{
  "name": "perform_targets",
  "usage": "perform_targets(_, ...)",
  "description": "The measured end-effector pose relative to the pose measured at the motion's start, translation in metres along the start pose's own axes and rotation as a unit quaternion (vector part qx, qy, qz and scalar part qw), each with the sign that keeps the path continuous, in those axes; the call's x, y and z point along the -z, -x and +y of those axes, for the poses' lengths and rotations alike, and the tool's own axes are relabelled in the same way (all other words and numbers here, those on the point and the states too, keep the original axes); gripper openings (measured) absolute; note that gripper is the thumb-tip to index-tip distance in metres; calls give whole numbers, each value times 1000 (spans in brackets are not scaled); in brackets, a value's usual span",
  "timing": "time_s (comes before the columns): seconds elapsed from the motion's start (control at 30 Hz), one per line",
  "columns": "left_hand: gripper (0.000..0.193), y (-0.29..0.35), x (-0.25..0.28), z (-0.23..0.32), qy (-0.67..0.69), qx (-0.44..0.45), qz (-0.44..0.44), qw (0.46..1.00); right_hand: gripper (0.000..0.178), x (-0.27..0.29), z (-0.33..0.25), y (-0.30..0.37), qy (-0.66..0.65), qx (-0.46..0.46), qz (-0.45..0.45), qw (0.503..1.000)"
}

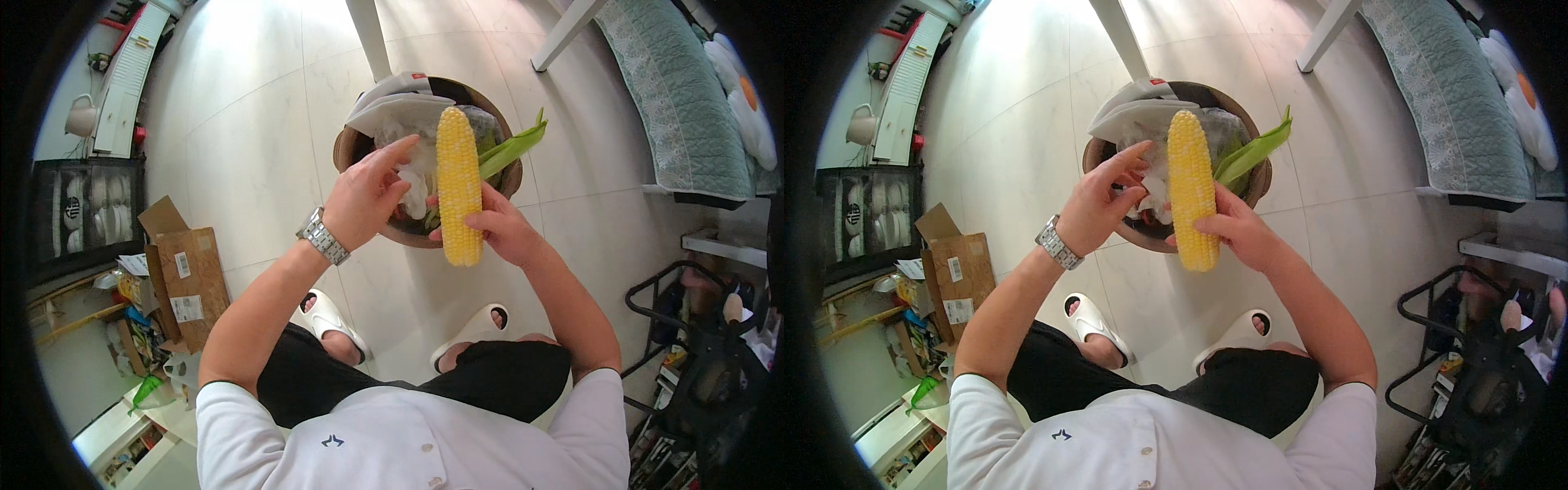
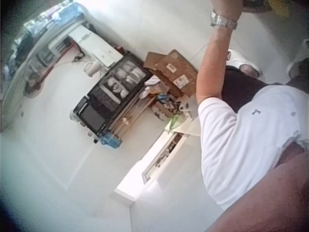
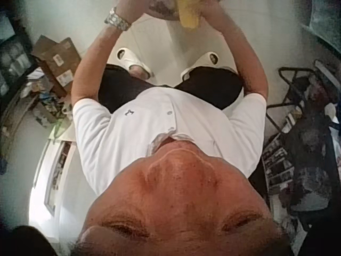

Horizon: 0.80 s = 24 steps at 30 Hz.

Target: The person takes ears of corn out of a plastic bag and peels the husks and silk off by hand, throwing the waste into a trash bin.

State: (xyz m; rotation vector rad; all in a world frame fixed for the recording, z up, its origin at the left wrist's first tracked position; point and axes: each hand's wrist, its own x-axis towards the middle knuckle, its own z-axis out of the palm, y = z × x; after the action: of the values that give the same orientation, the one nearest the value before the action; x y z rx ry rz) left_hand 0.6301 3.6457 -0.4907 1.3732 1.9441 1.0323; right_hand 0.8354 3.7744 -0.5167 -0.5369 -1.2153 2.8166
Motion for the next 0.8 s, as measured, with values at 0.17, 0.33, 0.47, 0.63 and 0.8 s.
perform_targets(0.17, 44, 2, 7, -1, 66, 70, -58, 994, 73, 6, 3, 0, -65, 4, -42, 997)
perform_targets(0.33, 48, 0, -4, 4, 274, 104, -119, 949, 76, 5, 2, 0, -102, -12, -105, 989)
perform_targets(0.47, 49, -1, -7, 13, 377, 160, -127, 903, 69, -4, -1, -5, -115, -43, -101, 987)
perform_targets(0.63, 44, 3, -19, 25, 361, 131, -20, 923, 61, -22, 12, -12, 43, 29, 97, 994)
perform_targets(0.8, 40, 1, -16, 18, 342, 89, 35, 935, 59, -21, 13, -15, 125, 79, 156, 977)
